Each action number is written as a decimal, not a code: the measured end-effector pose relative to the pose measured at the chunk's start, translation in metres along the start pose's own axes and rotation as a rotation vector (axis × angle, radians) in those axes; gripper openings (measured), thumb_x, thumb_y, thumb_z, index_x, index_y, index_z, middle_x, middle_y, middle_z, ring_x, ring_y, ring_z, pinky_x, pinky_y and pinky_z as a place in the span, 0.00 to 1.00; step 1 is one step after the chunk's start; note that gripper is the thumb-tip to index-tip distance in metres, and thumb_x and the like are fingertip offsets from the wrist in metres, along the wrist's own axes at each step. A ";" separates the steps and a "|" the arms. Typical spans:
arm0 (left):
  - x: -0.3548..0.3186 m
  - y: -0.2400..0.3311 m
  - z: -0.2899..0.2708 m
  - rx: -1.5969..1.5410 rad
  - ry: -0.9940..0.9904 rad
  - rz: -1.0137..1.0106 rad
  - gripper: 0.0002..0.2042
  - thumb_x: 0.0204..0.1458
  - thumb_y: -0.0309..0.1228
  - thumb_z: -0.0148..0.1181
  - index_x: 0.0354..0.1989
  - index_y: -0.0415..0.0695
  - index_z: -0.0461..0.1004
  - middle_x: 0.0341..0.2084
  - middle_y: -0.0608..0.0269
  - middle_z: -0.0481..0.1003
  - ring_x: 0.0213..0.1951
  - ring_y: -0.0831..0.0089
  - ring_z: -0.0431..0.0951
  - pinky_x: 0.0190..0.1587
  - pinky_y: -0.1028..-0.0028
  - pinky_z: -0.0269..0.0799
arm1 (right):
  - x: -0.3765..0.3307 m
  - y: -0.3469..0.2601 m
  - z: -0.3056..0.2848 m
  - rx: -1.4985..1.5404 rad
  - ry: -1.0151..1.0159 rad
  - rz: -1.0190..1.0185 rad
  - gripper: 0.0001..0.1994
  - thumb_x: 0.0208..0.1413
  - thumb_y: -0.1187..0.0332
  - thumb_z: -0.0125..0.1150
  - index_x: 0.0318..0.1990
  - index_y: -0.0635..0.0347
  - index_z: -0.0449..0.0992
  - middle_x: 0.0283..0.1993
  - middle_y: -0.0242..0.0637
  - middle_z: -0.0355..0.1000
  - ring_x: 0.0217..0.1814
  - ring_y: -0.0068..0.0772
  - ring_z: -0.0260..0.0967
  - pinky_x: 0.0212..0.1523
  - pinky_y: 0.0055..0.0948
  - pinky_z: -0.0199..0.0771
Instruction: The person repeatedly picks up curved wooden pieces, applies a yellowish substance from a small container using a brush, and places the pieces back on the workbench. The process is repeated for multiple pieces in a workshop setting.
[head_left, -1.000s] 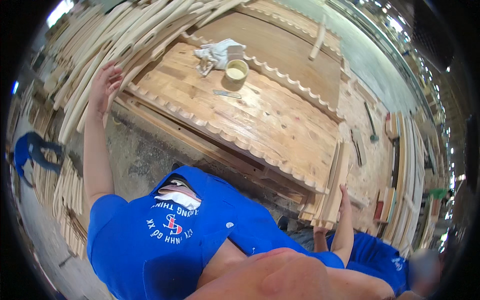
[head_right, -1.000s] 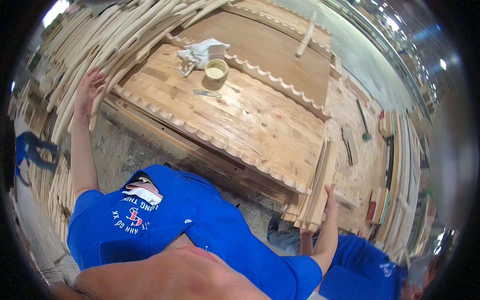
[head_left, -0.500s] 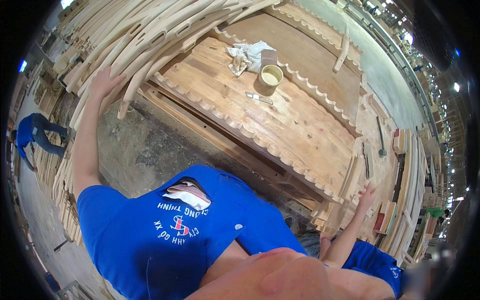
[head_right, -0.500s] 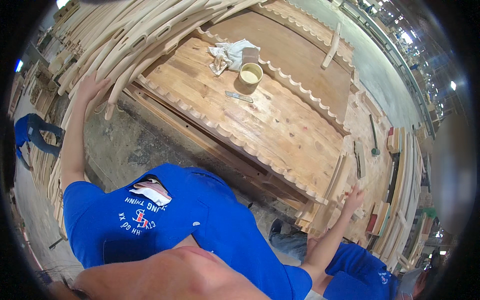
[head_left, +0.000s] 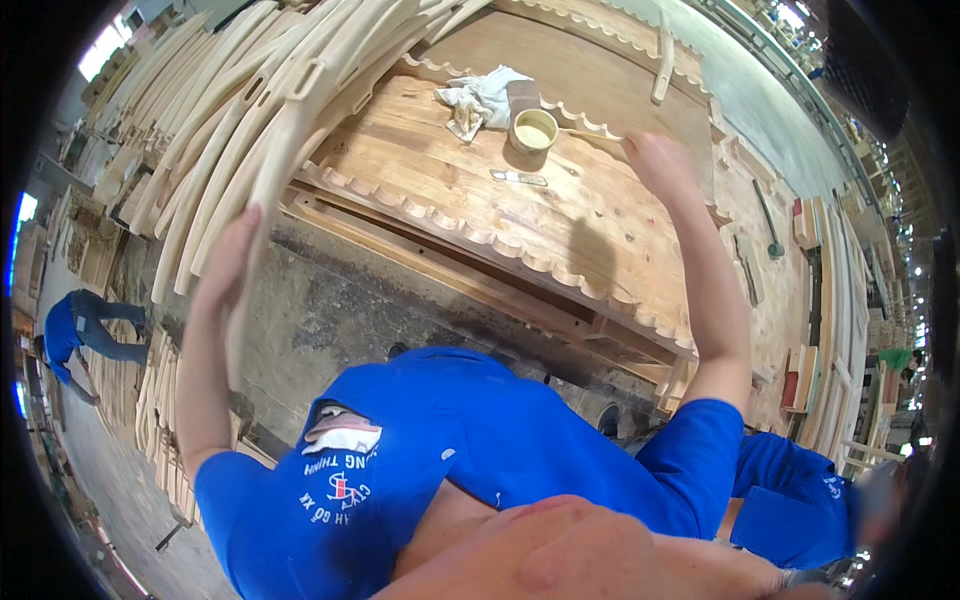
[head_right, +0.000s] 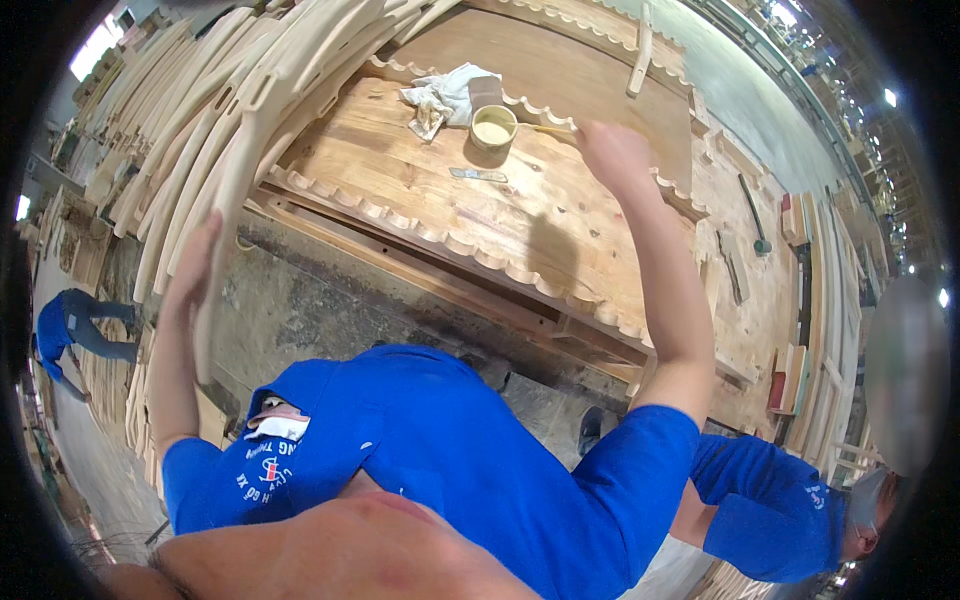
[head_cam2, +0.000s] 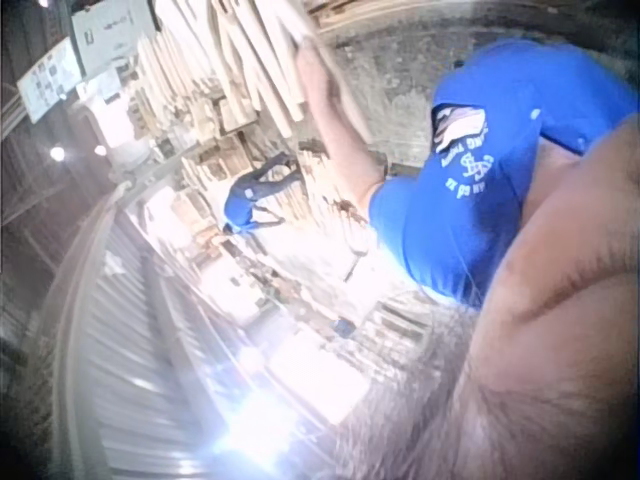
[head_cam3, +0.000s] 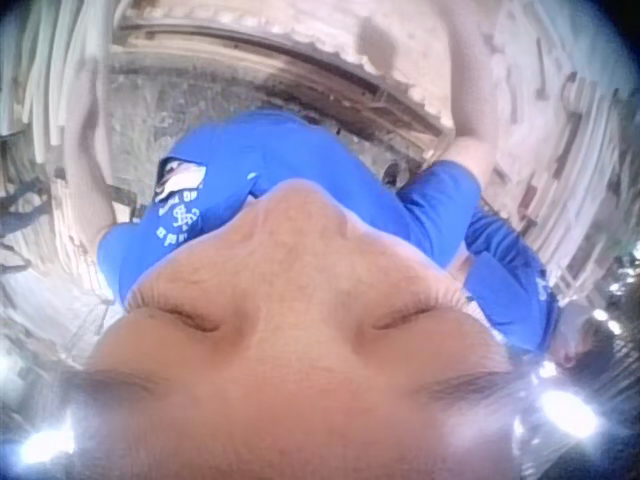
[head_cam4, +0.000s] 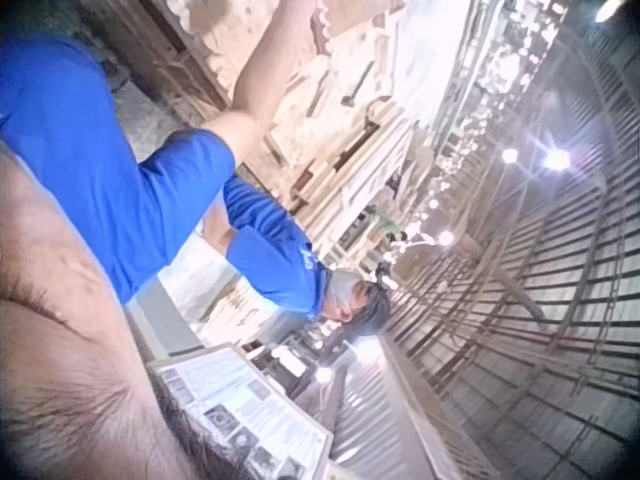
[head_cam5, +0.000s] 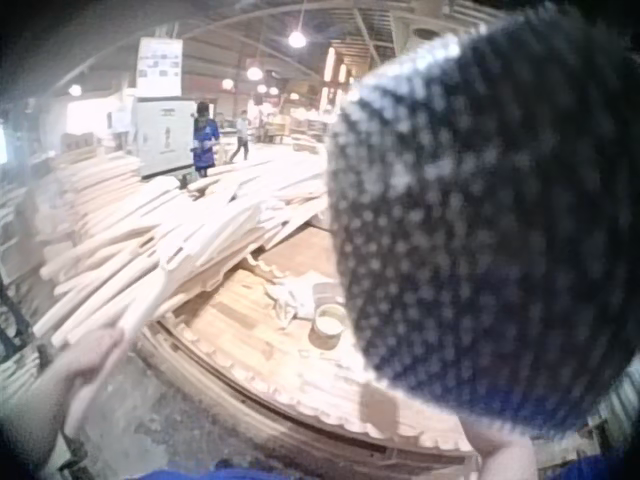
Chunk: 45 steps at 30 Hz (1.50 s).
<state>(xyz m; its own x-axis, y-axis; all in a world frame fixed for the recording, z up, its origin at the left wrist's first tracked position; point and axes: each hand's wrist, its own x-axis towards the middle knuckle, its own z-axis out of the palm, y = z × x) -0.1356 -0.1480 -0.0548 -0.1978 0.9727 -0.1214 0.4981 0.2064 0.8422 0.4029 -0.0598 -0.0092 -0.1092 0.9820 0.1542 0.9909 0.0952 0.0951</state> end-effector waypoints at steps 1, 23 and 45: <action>-0.010 0.011 0.013 -0.069 -0.142 -0.092 0.25 0.55 0.54 0.43 0.30 0.39 0.70 0.21 0.66 0.69 0.27 0.74 0.69 0.30 0.71 0.65 | 0.013 -0.007 -0.001 -0.071 -0.039 0.021 0.12 0.54 0.61 0.48 0.34 0.57 0.76 0.31 0.45 0.75 0.36 0.47 0.73 0.35 0.43 0.71; -0.004 -0.002 0.140 -0.014 -0.495 0.021 0.24 0.42 0.37 0.61 0.42 0.33 0.63 0.25 0.47 0.73 0.28 0.63 0.75 0.33 0.66 0.71 | 0.006 -0.024 0.108 0.821 0.126 0.282 0.11 0.46 0.64 0.60 0.32 0.62 0.76 0.25 0.32 0.72 0.29 0.26 0.67 0.31 0.27 0.66; -0.020 -0.017 0.169 -0.253 -0.466 0.135 0.19 0.46 0.34 0.59 0.42 0.39 0.60 0.19 0.63 0.67 0.18 0.76 0.69 0.20 0.73 0.66 | 0.002 -0.096 0.066 1.081 -0.065 0.064 0.12 0.55 0.63 0.53 0.35 0.63 0.76 0.24 0.28 0.68 0.25 0.20 0.60 0.28 0.22 0.62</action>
<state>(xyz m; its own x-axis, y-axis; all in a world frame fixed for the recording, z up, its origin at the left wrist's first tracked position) 0.0021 -0.1532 -0.1556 0.2776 0.9446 -0.1751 0.2631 0.1005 0.9595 0.3131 -0.0559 -0.0831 -0.0817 0.9940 0.0729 0.5433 0.1057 -0.8328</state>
